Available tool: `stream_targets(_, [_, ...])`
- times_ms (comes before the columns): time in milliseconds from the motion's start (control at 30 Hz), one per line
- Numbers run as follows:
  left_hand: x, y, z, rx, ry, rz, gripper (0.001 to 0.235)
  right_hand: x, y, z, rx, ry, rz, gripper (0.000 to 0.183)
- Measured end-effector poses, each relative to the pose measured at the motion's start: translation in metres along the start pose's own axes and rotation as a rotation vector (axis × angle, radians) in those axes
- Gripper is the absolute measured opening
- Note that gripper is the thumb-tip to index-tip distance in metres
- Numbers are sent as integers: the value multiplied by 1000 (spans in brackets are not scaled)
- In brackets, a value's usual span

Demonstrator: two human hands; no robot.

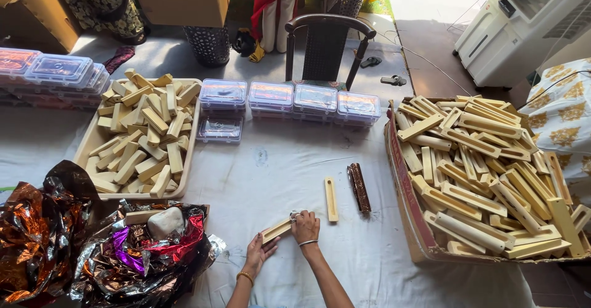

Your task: The person wipes small, light-colored wooden parts with a white cloth. They pick up each piece from a large cardboard box, wipe it thoroughly, and place it on the table. The person handles the items one at a time, turning them over to clean all sides.

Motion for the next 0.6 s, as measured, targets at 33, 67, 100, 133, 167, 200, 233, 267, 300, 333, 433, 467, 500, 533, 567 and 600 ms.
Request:
stream_targets(33, [-1,0,-1,2,1,0,58,1,0,1,-3,0,-1,17])
stream_targets(67, [-1,1,-1,2,-14,4,58,1,1,-1,8,24,0,18])
stream_targets(100, [0,0,0,3,-30,8,57,1,2,-3,19,49,0,19])
stream_targets(133, [0,0,0,-2,-29,11,57,6,5,-3,22,52,0,19])
stream_targets(167, [0,-1,1,-2,-26,20,57,10,7,-3,-21,82,-29,22])
stream_targets(200, [-1,-1,-1,-1,-24,27,56,15,9,-1,-65,108,-58,24])
stream_targets(233, [0,0,-1,-3,-25,28,56,16,12,0,-63,109,-58,24])
stream_targets(267, [1,1,-2,0,-29,29,56,18,14,3,-99,115,-66,27])
stream_targets(300, [2,2,-3,3,-32,30,56,20,17,5,-136,121,-74,30])
stream_targets(333, [2,2,-4,0,-34,33,56,23,20,9,-132,124,-75,30])
stream_targets(433, [-1,-3,0,-18,-36,24,55,28,27,22,-150,61,-6,32])
stream_targets(467, [-6,-7,3,-4,-30,38,54,27,28,29,-199,31,20,32])
stream_targets(500, [-11,-10,7,10,-25,52,54,26,30,35,-247,0,46,32])
stream_targets(533, [-13,-12,8,11,-26,53,54,16,28,41,-247,-1,44,32])
stream_targets(567, [-15,-13,9,-3,-53,24,53,6,25,46,-234,-133,103,30])
stream_targets(600, [-17,-15,11,-17,-79,-6,52,-4,23,51,-222,-264,164,27])
Point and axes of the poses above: each hand's wrist, its own y-axis away from the middle knuckle, its own x-axis out of the palm, z = x × y, the point moved 1 cm from there along -y, towards the middle knuckle
